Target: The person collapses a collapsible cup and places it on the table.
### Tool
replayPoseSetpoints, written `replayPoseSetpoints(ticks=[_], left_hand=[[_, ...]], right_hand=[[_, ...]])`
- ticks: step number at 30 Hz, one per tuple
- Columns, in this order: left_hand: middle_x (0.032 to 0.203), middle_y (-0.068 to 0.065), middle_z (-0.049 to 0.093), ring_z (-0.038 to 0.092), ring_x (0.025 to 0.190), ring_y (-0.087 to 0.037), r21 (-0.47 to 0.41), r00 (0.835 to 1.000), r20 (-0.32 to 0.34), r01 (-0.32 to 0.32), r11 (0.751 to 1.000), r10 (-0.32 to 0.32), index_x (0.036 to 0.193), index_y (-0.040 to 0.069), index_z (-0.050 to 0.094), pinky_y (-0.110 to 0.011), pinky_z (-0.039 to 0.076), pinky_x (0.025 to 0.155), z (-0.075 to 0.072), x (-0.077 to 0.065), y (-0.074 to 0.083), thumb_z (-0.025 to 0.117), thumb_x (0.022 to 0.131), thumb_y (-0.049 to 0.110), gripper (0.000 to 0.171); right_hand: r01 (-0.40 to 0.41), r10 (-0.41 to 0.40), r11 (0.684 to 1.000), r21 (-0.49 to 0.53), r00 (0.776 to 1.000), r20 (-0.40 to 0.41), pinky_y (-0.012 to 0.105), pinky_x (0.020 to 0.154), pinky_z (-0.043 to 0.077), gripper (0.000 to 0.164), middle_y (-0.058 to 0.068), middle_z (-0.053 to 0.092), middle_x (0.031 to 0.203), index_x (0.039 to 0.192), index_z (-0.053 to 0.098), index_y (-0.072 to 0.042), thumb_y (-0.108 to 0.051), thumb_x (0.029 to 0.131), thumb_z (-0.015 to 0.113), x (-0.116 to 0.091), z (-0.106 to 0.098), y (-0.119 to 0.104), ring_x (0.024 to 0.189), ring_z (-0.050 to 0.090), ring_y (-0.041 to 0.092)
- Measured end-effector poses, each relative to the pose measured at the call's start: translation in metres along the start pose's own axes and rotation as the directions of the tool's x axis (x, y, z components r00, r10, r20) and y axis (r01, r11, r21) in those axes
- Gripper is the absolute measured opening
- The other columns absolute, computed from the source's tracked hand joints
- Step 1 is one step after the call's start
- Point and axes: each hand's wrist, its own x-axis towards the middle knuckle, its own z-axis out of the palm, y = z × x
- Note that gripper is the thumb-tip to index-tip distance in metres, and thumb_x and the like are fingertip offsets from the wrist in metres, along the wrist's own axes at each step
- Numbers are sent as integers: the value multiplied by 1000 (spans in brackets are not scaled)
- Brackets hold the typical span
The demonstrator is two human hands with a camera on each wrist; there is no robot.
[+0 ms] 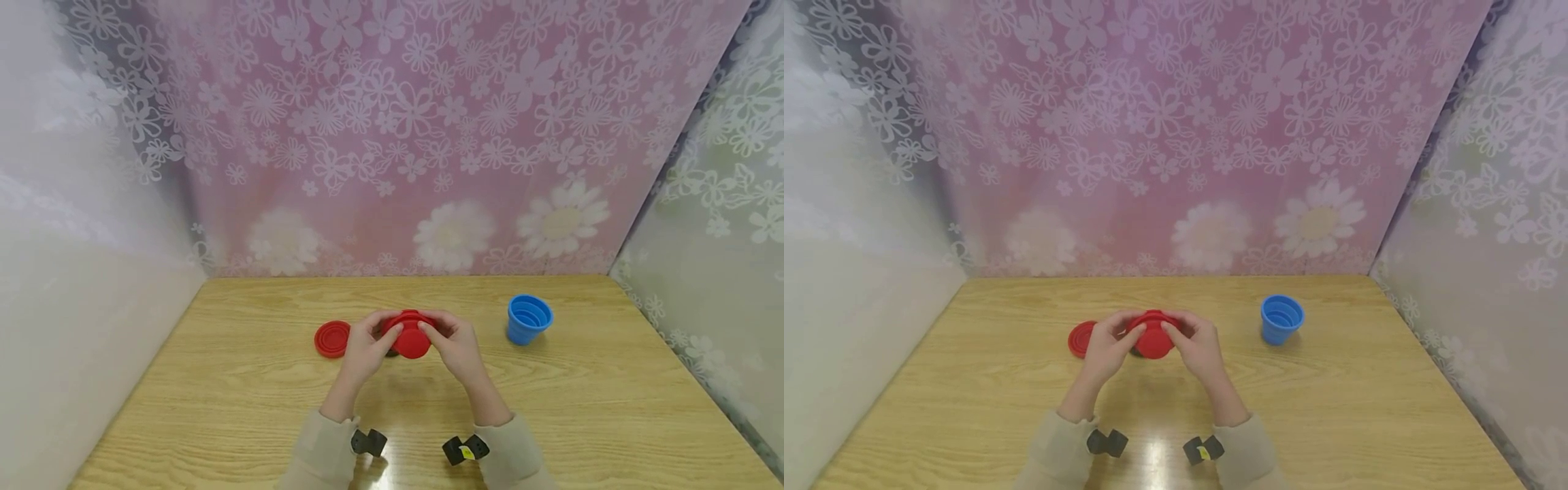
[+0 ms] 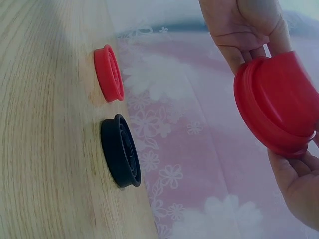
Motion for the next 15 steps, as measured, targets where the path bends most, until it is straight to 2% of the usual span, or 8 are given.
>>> replayPoseSetpoints(ticks=[3, 8, 11, 15], left_hand=[[92, -18, 61, 59, 78, -23, 17, 999, -23, -25, 1000, 26, 102, -8, 60, -20, 49, 64, 2, 0, -1, 59, 82, -1, 21], [92, -19, 62, 60, 79, -24, 58, 996, -60, -64, 996, 67, 101, -8, 60, -22, 50, 64, 5, 0, 0, 58, 83, -1, 20], [91, -19, 62, 60, 78, -25, 77, 994, -82, -72, 994, 78, 100, -8, 60, -23, 50, 64, 5, -1, 1, 58, 83, -1, 19], [89, -17, 63, 59, 75, -23, 84, 990, -117, -65, 994, 75, 99, -7, 61, -22, 49, 62, 6, -1, 3, 59, 83, 0, 18]], right_hand=[[6, -7, 1000, -17, 999, -38, 17, 58, 47, 20, 26, 60, 89, 99, 59, 15, 8, 81, 58, -2, 3, -9, 68, 55, 7], [17, -19, 1000, -19, 997, -69, 20, 59, 49, 18, 25, 60, 88, 97, 60, 14, 7, 81, 58, -2, 5, -8, 70, 57, 7], [14, -14, 1000, 3, 999, -48, 22, 61, 50, 19, 23, 61, 90, 99, 60, 12, 3, 83, 58, 0, 3, -1, 73, 57, 8], [-22, 21, 998, 63, 999, 26, 25, 67, 51, 24, 23, 59, 98, 107, 57, 10, -2, 87, 54, 1, -3, 12, 80, 58, 11]])
